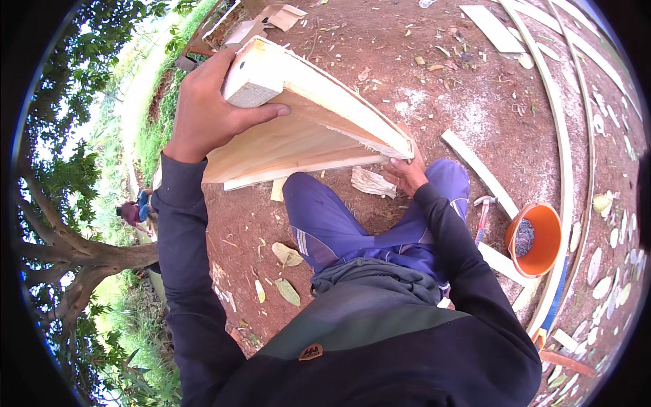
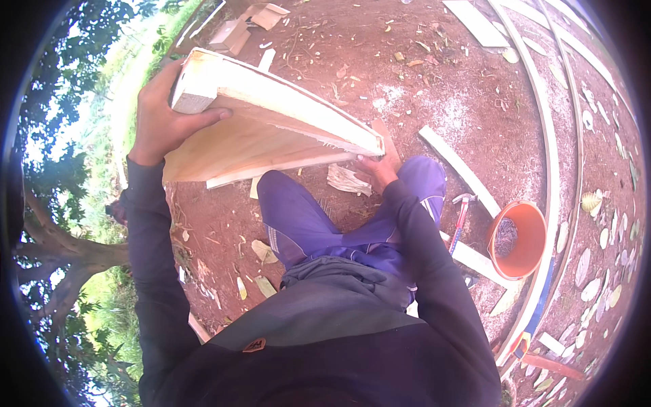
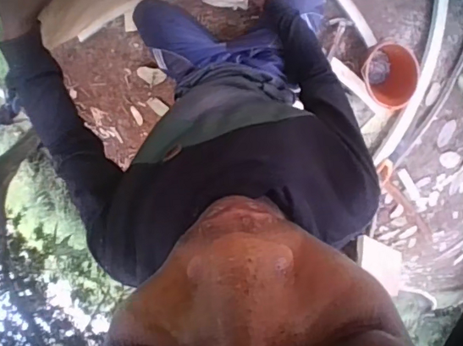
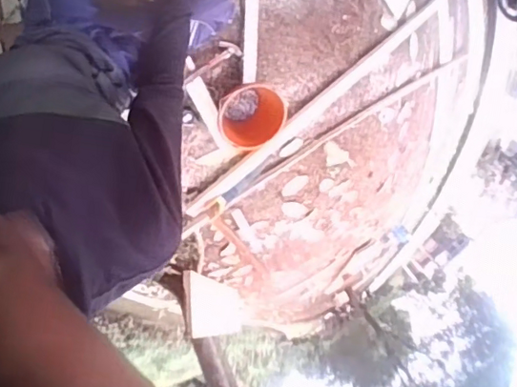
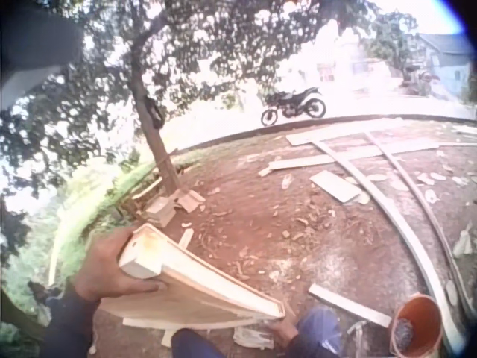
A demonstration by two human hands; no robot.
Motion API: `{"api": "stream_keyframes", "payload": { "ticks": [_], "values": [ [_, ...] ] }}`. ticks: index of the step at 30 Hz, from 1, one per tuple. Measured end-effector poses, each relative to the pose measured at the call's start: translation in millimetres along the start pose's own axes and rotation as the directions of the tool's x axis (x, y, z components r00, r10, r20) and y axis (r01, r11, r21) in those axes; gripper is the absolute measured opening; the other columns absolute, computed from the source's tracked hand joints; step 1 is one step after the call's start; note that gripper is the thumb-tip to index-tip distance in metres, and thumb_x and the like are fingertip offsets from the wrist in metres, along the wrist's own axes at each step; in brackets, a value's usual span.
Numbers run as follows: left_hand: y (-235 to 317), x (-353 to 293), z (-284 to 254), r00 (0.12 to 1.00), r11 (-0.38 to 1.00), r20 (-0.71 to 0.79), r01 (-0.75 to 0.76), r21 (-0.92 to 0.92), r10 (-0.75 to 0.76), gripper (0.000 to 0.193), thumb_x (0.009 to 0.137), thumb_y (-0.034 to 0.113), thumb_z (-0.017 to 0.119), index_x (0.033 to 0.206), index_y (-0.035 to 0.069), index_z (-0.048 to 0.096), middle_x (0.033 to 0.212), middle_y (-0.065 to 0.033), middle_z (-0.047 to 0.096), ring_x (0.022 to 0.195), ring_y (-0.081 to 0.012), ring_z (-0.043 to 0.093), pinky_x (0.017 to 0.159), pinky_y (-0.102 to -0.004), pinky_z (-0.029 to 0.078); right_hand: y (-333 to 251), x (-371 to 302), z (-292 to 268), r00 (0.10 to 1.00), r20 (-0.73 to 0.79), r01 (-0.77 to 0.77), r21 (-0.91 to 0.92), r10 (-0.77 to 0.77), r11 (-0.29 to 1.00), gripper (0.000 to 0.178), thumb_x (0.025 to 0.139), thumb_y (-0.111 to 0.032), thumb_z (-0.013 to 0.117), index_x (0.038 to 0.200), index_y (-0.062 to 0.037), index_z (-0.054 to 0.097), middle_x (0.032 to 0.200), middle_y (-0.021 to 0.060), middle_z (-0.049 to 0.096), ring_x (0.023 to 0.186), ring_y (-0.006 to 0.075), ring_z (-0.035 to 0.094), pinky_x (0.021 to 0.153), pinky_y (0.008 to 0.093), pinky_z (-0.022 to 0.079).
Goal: The person assembles a wooden frame by positioning planks and securing them with nails and a hammer. They repeatedly align pieces, insert nails, and hammer them into place while sitting on the ground.
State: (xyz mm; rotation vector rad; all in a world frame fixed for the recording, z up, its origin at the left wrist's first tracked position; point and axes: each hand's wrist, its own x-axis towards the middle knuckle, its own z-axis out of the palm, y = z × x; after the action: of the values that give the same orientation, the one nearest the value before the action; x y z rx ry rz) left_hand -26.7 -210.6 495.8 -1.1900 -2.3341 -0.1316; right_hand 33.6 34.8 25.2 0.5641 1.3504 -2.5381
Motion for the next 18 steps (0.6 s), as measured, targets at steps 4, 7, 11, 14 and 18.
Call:
{"api": "stream_keyframes", "payload": {
  "ticks": [4, 7, 11, 14, 18],
  "values": [
    [4, 1, -4, 1.000, 0.999, 0.030, 0.010, -0.035, -0.009, 0.077, 0.064, 0.036, 0.099, 0.125, -0.001, 0.068, 0.105, -0.0141, 0.076, 0.095, -0.0290, 0.075, 0.085, -0.0383, 0.057, 32, 4, 27, 0.960, 0.020, -0.280, 0.055, 0.279, 0.958, 0.118, 0.084, -0.025, 0.090, 0.163, -0.0099, 0.003, 0.152, 0.0219, 0.041, 0.125, 0.0365, 0.058, 0.097, 0.0501, 0.056],
    [3, 0, -5, 0.998, 0.999, 0.056, 0.004, -0.051, -0.001, 0.076, 0.064, 0.036, 0.099, 0.124, -0.001, 0.068, 0.106, -0.0141, 0.075, 0.095, -0.0287, 0.075, 0.086, -0.0386, 0.057, 49, 30, 51, 0.951, 0.081, -0.308, 0.167, 0.298, 0.937, 0.101, 0.085, -0.033, 0.090, 0.159, -0.0096, 0.025, 0.152, 0.0188, 0.041, 0.123, 0.0327, 0.057, 0.097, 0.0457, 0.055],
    [-2, 2, -4, 0.999, 0.998, 0.003, -0.046, -0.043, 0.046, 0.077, 0.063, 0.037, 0.100, 0.122, -0.003, 0.068, 0.104, -0.0151, 0.075, 0.093, -0.0291, 0.075, 0.084, -0.0383, 0.057, 62, 66, 89, 0.956, 0.084, -0.292, 0.265, 0.280, 0.919, 0.084, 0.088, -0.043, 0.086, 0.151, -0.0100, 0.043, 0.151, 0.0177, 0.042, 0.121, 0.0292, 0.058, 0.099, 0.0421, 0.054],
    [6, 1, -10, 0.999, 0.999, -0.018, -0.038, 0.022, 0.038, 0.084, 0.062, 0.049, 0.099, 0.118, -0.005, 0.068, 0.102, -0.0179, 0.074, 0.091, -0.0327, 0.074, 0.082, -0.0412, 0.058, 66, 72, 108, 0.981, 0.076, -0.192, 0.354, 0.176, 0.915, 0.074, 0.095, -0.046, 0.076, 0.149, -0.0074, 0.045, 0.138, 0.0176, 0.054, 0.113, 0.0268, 0.063, 0.099, 0.0403, 0.054],
    [26, 5, -23, 0.998, 0.996, 0.040, 0.059, -0.061, -0.056, 0.078, 0.063, 0.034, 0.100, 0.123, -0.004, 0.067, 0.106, -0.0158, 0.076, 0.098, -0.0272, 0.076, 0.088, -0.0384, 0.058, 57, 72, 106, 0.978, -0.119, -0.098, 0.448, 0.168, 0.888, 0.052, 0.098, -0.035, 0.071, 0.136, -0.0037, 0.054, 0.121, 0.0150, 0.065, 0.099, 0.0271, 0.070, 0.085, 0.0402, 0.062]
  ]
}}
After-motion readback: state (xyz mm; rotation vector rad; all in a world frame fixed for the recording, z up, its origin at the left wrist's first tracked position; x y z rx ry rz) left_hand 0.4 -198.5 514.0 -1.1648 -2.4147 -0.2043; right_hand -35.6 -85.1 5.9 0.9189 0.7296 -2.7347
